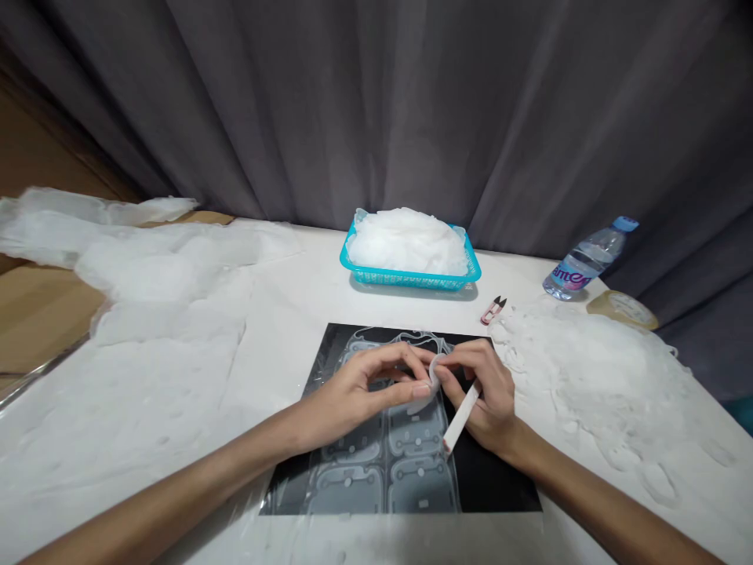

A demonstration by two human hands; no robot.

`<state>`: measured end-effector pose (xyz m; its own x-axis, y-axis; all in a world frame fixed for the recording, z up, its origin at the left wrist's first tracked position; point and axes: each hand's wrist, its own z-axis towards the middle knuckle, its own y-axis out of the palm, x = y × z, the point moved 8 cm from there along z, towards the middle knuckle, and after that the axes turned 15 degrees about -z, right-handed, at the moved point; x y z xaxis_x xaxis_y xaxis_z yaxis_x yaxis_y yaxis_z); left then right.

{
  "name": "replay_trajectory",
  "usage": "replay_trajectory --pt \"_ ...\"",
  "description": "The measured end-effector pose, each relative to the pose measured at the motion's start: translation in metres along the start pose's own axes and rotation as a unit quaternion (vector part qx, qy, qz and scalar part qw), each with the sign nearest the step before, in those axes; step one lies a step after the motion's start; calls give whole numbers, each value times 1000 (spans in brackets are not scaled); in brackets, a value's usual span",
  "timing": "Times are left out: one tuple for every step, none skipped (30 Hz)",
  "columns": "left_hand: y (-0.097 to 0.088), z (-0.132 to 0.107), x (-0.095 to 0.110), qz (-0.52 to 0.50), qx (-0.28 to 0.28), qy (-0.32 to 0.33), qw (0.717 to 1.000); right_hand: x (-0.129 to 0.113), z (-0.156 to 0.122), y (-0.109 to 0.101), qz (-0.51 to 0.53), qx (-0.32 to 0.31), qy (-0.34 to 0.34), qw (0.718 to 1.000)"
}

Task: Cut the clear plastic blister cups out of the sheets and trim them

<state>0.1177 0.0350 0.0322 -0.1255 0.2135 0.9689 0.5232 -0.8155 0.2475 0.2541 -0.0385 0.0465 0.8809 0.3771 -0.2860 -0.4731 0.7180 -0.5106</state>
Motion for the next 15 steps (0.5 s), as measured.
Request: replay_trajectory --pt "0 0 2 28 5 15 999 -3 0 1 13 -9 -9 1000" --pt "1 -1 4 59 10 33 998 -6 0 2 22 -17 -18 999" --pt "1 -1 6 88 15 51 995 -8 0 3 29 -23 -25 999" --pt "2 -2 8 112 17 68 991 -9 -1 3 36 -26 -28 999" --pt "4 -3 11 128 18 87 988 -10 -1 3 42 -27 -27 998" --pt "5 -4 13 139 17 104 985 -9 -1 3 49 -27 -22 998" --pt "7 -5 15 149 15 119 981 -9 -1 3 55 -26 -17 998" --pt "8 -6 16 160 13 134 978 -8 -1 3 60 -26 -14 998" --pt "9 -7 18 171 13 149 974 -8 -1 3 64 -26 -14 997" --pt "10 -8 20 183 12 161 970 -8 -2 4 67 -28 -16 997" --pt "10 -9 21 195 14 173 965 -8 -2 4 69 -29 -17 997" --pt "10 -10 23 207 19 184 961 -6 -2 4 69 -28 -11 997" --pt "10 -11 26 218 24 195 956 -3 -2 4 67 -26 3 997" --pt "9 -11 28 229 31 205 951 1 -2 5 59 -25 26 998" --pt "9 -12 31 240 37 215 946 6 -2 6 46 -27 52 997"
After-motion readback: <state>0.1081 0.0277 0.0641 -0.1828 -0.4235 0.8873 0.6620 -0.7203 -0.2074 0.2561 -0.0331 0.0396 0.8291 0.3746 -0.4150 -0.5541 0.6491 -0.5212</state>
